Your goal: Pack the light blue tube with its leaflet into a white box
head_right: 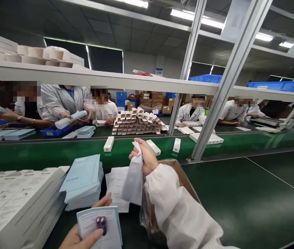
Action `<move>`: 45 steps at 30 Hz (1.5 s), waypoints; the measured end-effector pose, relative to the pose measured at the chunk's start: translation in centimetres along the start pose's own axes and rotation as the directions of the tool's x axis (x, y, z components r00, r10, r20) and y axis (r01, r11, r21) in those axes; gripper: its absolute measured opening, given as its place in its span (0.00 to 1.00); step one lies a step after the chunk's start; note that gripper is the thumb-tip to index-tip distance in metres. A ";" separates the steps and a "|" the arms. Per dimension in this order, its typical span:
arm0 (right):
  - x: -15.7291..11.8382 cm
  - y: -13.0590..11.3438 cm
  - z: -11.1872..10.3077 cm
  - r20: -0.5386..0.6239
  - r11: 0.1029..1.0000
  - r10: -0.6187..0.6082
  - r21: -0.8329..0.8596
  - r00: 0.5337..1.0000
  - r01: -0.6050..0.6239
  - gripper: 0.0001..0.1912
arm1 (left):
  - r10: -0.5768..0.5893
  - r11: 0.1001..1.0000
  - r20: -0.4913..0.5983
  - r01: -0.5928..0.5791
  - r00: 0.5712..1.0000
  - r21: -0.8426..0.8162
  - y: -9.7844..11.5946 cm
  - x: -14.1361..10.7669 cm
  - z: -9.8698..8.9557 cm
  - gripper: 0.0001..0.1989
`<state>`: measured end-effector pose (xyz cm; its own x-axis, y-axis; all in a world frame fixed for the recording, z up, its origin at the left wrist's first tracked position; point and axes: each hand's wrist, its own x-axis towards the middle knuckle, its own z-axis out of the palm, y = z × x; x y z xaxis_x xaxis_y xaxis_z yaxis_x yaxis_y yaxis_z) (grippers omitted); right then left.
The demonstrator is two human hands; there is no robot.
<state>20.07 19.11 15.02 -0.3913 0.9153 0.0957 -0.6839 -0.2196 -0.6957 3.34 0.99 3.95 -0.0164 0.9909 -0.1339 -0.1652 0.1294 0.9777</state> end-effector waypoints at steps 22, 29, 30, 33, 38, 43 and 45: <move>-13.3 9.9 -0.3 0.103 0.206 -0.054 -0.972 0.993 0.112 0.16 | 0.524 0.079 0.233 -0.319 0.819 0.944 -2.0 -7.2 0.4 0.28; -14.9 7.9 -0.4 0.300 -0.048 0.190 -0.948 0.935 0.314 0.19 | 0.716 0.201 -0.074 -0.104 0.694 0.974 0.0 -7.0 -1.9 0.22; -15.1 8.2 -0.1 0.284 0.024 0.191 -0.958 0.939 0.285 0.19 | 0.622 0.314 -0.155 -0.063 0.767 0.947 0.1 -6.7 -1.8 0.20; -15.5 9.9 0.4 0.193 0.232 0.198 -0.962 0.961 0.146 0.15 | 0.289 0.787 -0.411 0.030 0.864 0.616 -0.1 -5.7 -0.8 0.17; -15.7 13.2 0.5 0.159 0.327 0.023 -0.934 0.987 0.143 0.14 | 0.105 0.993 -0.532 -0.065 0.840 0.095 -1.9 -4.8 2.8 0.23; -16.7 14.6 0.1 0.160 0.067 -0.042 -0.984 0.986 0.163 0.19 | -0.039 0.959 -0.515 -0.112 0.856 -0.260 -2.6 -4.4 5.9 0.31; -17.1 14.5 -0.3 0.207 0.016 -0.002 -0.978 0.978 0.207 0.23 | -0.078 0.903 -0.499 -0.151 0.863 -0.402 -2.4 -4.4 6.5 0.27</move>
<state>17.08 0.42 3.08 -0.5084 0.8263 0.2423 0.5108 0.5160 -0.6876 10.19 -3.40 3.23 -0.4935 0.8260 -0.2724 -0.5432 -0.0481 0.8382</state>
